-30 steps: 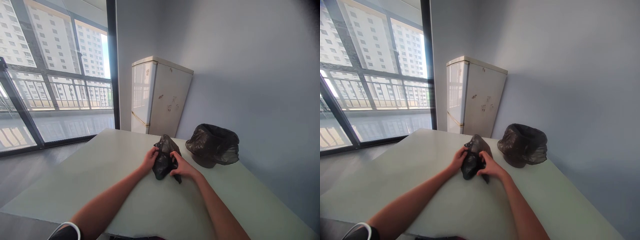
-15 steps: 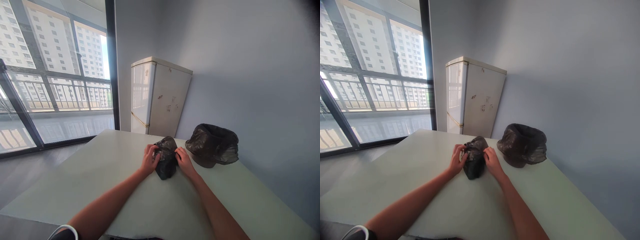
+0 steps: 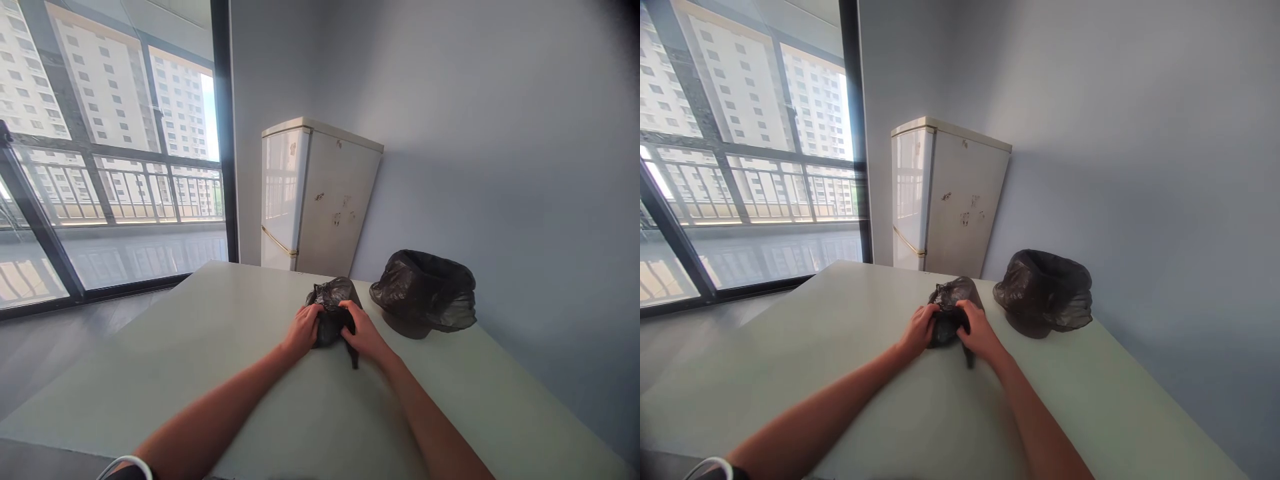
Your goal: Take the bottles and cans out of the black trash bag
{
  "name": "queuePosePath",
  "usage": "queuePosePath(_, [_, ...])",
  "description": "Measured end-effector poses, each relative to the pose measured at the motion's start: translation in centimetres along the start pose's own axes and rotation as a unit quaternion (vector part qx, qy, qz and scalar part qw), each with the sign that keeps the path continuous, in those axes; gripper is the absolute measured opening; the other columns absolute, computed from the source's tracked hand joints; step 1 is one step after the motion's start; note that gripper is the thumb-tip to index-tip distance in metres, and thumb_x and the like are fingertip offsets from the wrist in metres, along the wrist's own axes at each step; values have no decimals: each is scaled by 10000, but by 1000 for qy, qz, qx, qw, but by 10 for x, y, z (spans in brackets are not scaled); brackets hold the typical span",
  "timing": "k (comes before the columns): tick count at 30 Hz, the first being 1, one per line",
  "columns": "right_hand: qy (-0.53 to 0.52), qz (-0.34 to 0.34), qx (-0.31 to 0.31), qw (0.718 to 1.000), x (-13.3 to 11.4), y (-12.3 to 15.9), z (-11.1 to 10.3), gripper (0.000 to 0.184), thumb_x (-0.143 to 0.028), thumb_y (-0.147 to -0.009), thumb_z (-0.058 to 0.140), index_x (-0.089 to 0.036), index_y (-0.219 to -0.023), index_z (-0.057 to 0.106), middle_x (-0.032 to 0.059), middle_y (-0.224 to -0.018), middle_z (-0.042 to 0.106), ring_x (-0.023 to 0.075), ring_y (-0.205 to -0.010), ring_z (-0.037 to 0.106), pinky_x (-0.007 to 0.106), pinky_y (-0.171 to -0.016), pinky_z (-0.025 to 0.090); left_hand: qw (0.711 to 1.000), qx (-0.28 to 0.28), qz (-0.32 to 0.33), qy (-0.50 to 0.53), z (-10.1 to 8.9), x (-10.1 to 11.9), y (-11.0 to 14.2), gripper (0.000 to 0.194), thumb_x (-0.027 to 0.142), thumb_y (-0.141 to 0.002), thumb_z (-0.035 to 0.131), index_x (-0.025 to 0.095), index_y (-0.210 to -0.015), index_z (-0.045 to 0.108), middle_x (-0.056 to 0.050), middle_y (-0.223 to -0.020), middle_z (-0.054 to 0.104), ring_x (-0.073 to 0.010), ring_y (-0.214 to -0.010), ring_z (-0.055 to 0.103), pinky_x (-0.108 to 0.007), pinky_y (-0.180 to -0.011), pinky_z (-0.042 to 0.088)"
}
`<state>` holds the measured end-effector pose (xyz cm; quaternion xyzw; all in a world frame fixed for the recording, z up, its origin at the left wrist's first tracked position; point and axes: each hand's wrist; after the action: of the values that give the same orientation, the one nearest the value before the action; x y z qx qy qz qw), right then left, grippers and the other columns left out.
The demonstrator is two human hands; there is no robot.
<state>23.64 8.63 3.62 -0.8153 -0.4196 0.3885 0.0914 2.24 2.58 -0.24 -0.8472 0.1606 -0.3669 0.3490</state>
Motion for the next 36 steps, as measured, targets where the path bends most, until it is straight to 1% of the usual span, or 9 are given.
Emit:
queuePosePath(5, [61,8,55,997,3,-1,-2,471,-61,-821,449,-245,-1224,608,76,-1188,652,270,-1132,604,438,-1015,446,998,47,-37,-6,1,-10,0,249,143,-951,420,235,-1071,617,-72,-986,720,-250,-907,645,-385,-867,492])
queuePosePath(10, [29,-7,118,993,8,-2,-6,178,-298,-990,571,-222,-1083,703,90,-1072,732,286,-1045,646,417,-951,490,989,105,-101,-30,-2,-14,-2,232,175,-993,398,232,-1077,605,-80,-1025,702,-268,-959,612,-434,-918,466])
queuePosePath(16, [21,18,139,990,9,1,-7,378,-468,-1062,500,-211,-930,743,44,-789,721,205,-654,612,356,-721,478,970,169,-159,-75,-12,-13,-6,240,229,-1032,395,209,-1128,614,-129,-1099,635,-307,-1052,566,-515,-974,431])
queuePosePath(20, [-4,7,165,986,-1,0,-6,398,-507,-1046,523,-218,-897,753,78,-930,699,242,-903,633,367,-869,477,993,86,29,-69,-15,7,-4,312,279,-1023,527,226,-1322,601,-123,-1272,624,-274,-1192,569,-465,-1069,418])
queuePosePath(23, [-79,13,161,984,-7,2,-4,411,-534,-1009,587,-213,-790,718,41,-768,633,197,-722,572,327,-706,457,986,-2,153,-65,-10,18,-1,347,348,-1007,617,220,-1330,619,-109,-1233,684,-264,-1139,601,-440,-1043,435])
queuePosePath(26, [-124,12,119,985,-7,3,-1,518,-569,-1056,457,-206,-795,720,23,-680,626,169,-595,540,307,-593,429,983,-34,160,-86,-3,16,-1,198,299,-1045,556,221,-1162,696,-72,-1008,720,-233,-944,609,-411,-918,453])
queuePosePath(29, [-165,28,102,981,-6,2,-2,565,-551,-1089,335,-203,-933,751,36,-707,666,179,-597,573,313,-595,463,988,-31,125,-90,-2,9,-2,265,263,-1083,440,209,-1046,696,-77,-932,677,-223,-879,568,-392,-857,444])
queuePosePath(33, [-80,-10,98,992,-4,-3,-10,284,-425,-1002,604,-244,-1178,734,66,-1020,738,242,-941,649,394,-902,508,998,-2,56,-20,-4,6,-2,296,268,-1090,347,200,-1017,626,-94,-978,661,-229,-910,557,-393,-890,449])
queuePosePath(36, [-30,-42,17,999,2,-4,-11,272,-349,-926,714,-261,-1181,748,61,-1037,728,257,-994,616,427,-965,469,999,-1,38,5,-3,4,-1,279,281,-1077,338,214,-994,595,-74,-926,669,-217,-849,569,-385,-880,456])
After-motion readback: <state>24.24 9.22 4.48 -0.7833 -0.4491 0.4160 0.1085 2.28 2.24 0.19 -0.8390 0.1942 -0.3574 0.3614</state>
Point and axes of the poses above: each hand's wrist, its own y-axis away from the middle knuckle, its own z-axis out of the palm, x = y × z
